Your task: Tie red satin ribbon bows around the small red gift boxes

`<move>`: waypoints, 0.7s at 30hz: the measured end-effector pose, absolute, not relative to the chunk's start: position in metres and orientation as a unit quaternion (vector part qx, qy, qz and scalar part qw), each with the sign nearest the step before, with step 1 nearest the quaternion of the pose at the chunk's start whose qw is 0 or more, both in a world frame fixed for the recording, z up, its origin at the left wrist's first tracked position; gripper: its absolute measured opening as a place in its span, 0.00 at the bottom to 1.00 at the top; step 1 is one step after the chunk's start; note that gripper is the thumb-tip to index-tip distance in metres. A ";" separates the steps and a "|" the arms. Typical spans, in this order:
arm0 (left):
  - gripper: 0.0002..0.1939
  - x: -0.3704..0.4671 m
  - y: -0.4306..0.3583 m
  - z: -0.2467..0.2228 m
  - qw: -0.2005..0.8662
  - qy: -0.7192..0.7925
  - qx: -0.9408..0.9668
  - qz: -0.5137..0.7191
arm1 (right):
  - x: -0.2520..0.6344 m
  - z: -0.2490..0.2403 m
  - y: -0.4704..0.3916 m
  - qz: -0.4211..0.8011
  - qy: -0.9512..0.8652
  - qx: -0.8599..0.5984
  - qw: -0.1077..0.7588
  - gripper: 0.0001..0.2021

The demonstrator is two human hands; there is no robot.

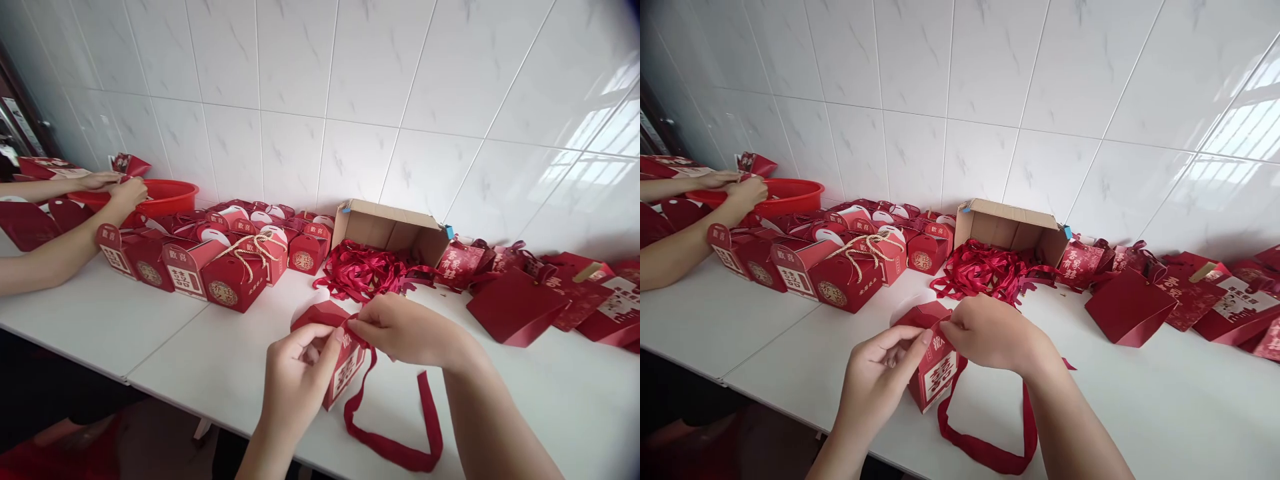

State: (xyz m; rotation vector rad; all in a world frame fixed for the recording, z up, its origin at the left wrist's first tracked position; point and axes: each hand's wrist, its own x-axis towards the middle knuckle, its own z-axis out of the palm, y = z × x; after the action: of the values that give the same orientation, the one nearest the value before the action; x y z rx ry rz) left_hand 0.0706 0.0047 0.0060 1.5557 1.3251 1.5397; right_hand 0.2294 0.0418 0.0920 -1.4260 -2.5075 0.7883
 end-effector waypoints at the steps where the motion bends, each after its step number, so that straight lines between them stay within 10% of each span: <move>1: 0.12 0.069 0.005 0.006 0.271 0.493 0.605 0.563 | 0.231 0.092 0.042 0.249 -0.841 -0.477 0.062 0.21; 16: 0.13 0.059 0.006 0.009 0.302 0.444 0.658 0.528 | 0.236 0.090 0.043 0.184 -0.868 -0.458 0.059 0.19; 21: 0.17 0.058 -0.003 0.010 0.261 0.406 0.690 0.540 | 0.238 0.097 0.046 0.257 -0.845 -0.420 0.211 0.08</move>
State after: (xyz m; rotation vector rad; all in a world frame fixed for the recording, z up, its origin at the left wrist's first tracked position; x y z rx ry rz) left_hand 0.0582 -0.0030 0.0102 1.8671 1.0985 1.4607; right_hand 0.2376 0.0458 0.0971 -1.1661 -2.3474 0.7147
